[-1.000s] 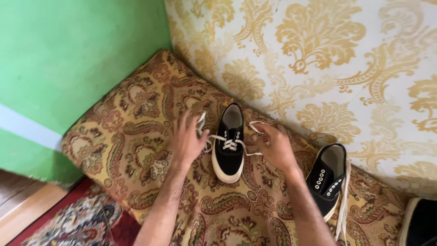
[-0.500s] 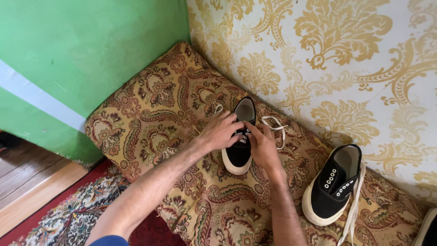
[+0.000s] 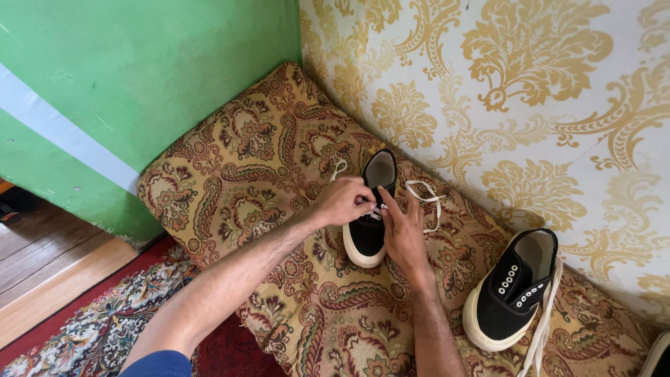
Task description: The person removes white laces from two pairs of black canvas shoes and then re-laces each shoe, threading the laces through the eyelets and tying them. The shoes are handled one at a time on a patterned cushion.
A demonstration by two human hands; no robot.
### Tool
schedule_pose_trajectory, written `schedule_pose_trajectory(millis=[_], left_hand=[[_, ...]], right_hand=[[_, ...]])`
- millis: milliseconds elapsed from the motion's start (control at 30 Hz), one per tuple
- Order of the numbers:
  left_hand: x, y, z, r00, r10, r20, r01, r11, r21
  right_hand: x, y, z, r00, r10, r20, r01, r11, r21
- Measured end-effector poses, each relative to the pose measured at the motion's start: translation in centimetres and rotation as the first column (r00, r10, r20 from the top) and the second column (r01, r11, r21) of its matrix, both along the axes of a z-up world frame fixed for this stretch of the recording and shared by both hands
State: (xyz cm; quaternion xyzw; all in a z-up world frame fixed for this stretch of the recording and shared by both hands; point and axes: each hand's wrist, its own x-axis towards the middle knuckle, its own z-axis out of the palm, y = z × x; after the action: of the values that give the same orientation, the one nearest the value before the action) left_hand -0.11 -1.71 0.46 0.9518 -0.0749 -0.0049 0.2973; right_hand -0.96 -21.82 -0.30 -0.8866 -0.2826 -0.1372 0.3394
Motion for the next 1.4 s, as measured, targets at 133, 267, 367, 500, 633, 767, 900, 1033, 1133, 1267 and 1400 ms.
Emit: schedule_pose_trajectory(millis=[133,267,367,500,633,767,900,1033,1133,1267,1400], left_hand=[[-0.3,0.6,-2.2,0.989,-0.024,0.144,0.07,0.944,-0.322],[-0.8,1.2,-3.6,1.0,-0.018,-0.023,0.002,0.822,-0.569],[-0.9,1.4,-3.5,0.997,-0.068,-0.038,0.041,0.879,-0.476],[-0.6,0.9,-2.9,0.977,-0.162,0.138,0.205,0.896,-0.395],[-0.8,0.7,-2.0,0.991,-0.12,0.054,0.132,0.879,-0.458],[-1.2,0.7,-0.7,0.989,-0.096,0.109,0.133,0.895,-0.426],[-1.4,0.6,0.6,0.997,-0.076,0.028,0.081,0.939,-0.335],[-1.0,-0.5,1.1,0.995,-0.085,-0.045,0.07,0.962,-0.264],[-0.8,-1.0,1.0,0.989,-0.09,-0.121,0.066,0.981,-0.184],[-0.6,-0.9,0.9,0.996,-0.068,-0.058,0.06,0.991,-0.124],[-0.8,-0.1,1.8,0.997,-0.072,-0.037,0.058,0.953,-0.297]], right_hand=[[-0.4,0.1,0.1,0.997,0.05,-0.051,-0.049,0.999,0.019],[-0.4,0.4,0.0,1.0,0.006,-0.029,-0.005,1.0,0.015],[-0.4,0.5,0.0,1.0,-0.011,0.012,0.01,0.999,0.044],[-0.6,0.7,-0.2,0.995,-0.009,0.104,-0.004,0.992,0.124],[-0.6,1.0,-0.1,0.987,-0.014,0.162,-0.01,0.989,0.148],[0.0,1.4,0.9,0.979,0.039,0.202,-0.075,0.982,0.172],[0.3,1.3,2.5,0.997,0.06,0.047,-0.064,0.994,0.087],[0.5,1.5,4.1,0.981,0.129,0.146,-0.121,0.991,-0.065],[0.5,1.9,5.5,0.932,0.247,0.265,-0.19,0.957,-0.221],[0.3,1.7,7.5,0.915,0.328,0.237,-0.278,0.935,-0.221],[0.3,1.6,9.8,0.957,0.242,0.162,-0.211,0.96,-0.185]])
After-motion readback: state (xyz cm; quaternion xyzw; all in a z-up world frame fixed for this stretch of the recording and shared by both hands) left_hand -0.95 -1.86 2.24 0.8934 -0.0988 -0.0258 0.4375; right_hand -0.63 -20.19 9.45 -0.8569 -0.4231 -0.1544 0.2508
